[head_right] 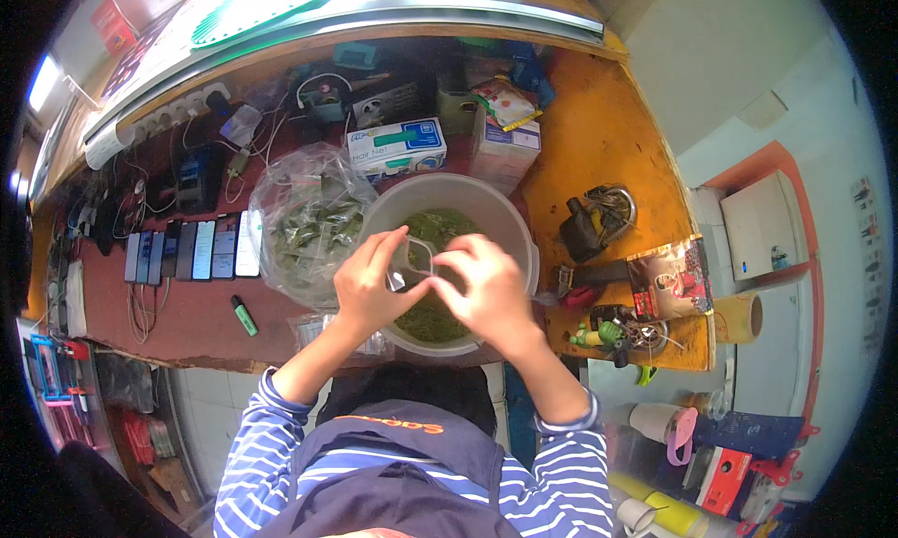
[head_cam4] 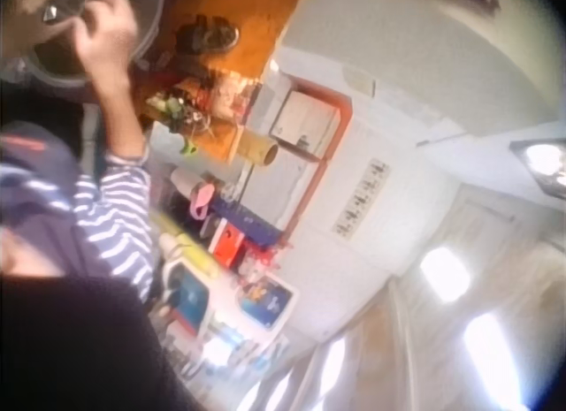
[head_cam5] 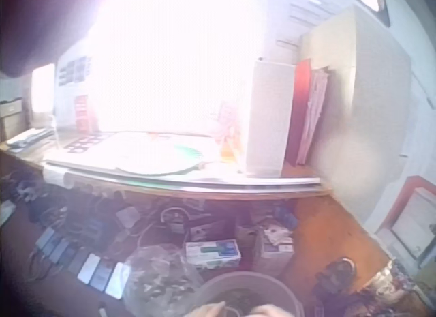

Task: The person scoops green dried vegetable flakes from a large white bucket into small clear plastic bags using a metal spoon. After filling each bag, the person seals it and places it on the counter. The process is repeated continuously throughout the clip.

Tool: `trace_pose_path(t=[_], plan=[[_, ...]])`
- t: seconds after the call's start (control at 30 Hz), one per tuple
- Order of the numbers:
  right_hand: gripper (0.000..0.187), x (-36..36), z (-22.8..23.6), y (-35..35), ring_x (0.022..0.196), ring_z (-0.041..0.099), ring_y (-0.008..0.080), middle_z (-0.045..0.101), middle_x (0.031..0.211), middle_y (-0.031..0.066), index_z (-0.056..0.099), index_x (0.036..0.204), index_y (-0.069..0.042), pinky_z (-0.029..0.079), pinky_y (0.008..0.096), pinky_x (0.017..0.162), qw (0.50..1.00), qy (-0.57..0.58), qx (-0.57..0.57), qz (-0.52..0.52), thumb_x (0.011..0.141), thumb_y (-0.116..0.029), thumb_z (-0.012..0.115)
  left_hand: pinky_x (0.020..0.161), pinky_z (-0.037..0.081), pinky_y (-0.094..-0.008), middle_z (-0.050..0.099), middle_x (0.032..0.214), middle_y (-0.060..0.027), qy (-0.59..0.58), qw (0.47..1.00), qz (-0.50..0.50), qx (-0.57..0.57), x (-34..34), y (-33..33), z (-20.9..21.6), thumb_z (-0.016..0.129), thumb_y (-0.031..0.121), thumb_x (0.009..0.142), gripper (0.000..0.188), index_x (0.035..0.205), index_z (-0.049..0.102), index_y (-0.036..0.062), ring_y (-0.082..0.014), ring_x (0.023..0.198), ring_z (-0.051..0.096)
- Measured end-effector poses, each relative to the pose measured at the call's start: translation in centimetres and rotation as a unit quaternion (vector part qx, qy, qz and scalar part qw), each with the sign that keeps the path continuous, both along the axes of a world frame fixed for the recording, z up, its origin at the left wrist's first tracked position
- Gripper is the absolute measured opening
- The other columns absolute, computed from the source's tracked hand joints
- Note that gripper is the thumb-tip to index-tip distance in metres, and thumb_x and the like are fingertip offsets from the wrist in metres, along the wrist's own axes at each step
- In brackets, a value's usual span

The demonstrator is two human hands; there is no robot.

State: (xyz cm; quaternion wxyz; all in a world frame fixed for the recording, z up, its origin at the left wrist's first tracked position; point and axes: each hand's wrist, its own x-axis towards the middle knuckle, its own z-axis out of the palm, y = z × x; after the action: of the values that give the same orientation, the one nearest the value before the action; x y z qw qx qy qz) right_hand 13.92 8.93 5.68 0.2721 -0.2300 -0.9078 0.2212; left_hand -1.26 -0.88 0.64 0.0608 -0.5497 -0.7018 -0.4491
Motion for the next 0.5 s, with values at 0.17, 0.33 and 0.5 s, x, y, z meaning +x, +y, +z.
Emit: trace_pose_path(t=[0.17, 0.33, 0.5], plan=[[0.009, -1.2, -2.8, 0.8, 0.08, 0.064, 0.0244, 0.065, 0.088, 0.007, 0.071, 0.086, -0.009, 0.049, 0.0346, 0.072, 0.996, 0.044, -0.002, 0.074, 0.077, -0.008, 0.072, 0.073, 0.053, -0.0326, 0.067, 0.096, -0.0089, -0.13, 0.981, -0.134, -0.061, -2.5, -0.4, 1.0, 0.082, 0.019, 0.071, 0.047, 0.114, 0.068, 0.008, -0.0241, 0.084, 0.067], [0.007, -0.2, -2.4, 0.0, 0.071, 0.064, 0.0132, 0.068, 0.08, 0.0058, 0.072, 0.087, -0.001, 0.05, 0.0254, 0.067, 0.957, 0.106, -0.267, 0.035, 0.081, 0.0, 0.072, 0.073, 0.05, -0.0274, 0.069, 0.086, -0.0066, -0.35, 0.902, -0.241, -0.079, -4.2, -1.0, 0.0, 0.071, 0.01, 0.086, 0.011, 0.094, 0.075, 0.0035, -0.0141, 0.081, 0.065], [0.004, 0.5, -3.0, -0.3, 0.074, 0.061, 0.0081, 0.067, 0.082, 0.0035, 0.068, 0.086, 0.002, 0.05, 0.0242, 0.069, 0.912, 0.151, -0.38, 0.019, 0.084, 0.0, 0.071, 0.077, 0.049, -0.025, 0.07, 0.09, -0.0049, -0.443, 0.866, -0.211, -0.097, -3.0, -1.2, -0.1, 0.071, 0.015, 0.088, 0.015, 0.095, 0.074, 0.002, -0.0095, 0.085, 0.064]])
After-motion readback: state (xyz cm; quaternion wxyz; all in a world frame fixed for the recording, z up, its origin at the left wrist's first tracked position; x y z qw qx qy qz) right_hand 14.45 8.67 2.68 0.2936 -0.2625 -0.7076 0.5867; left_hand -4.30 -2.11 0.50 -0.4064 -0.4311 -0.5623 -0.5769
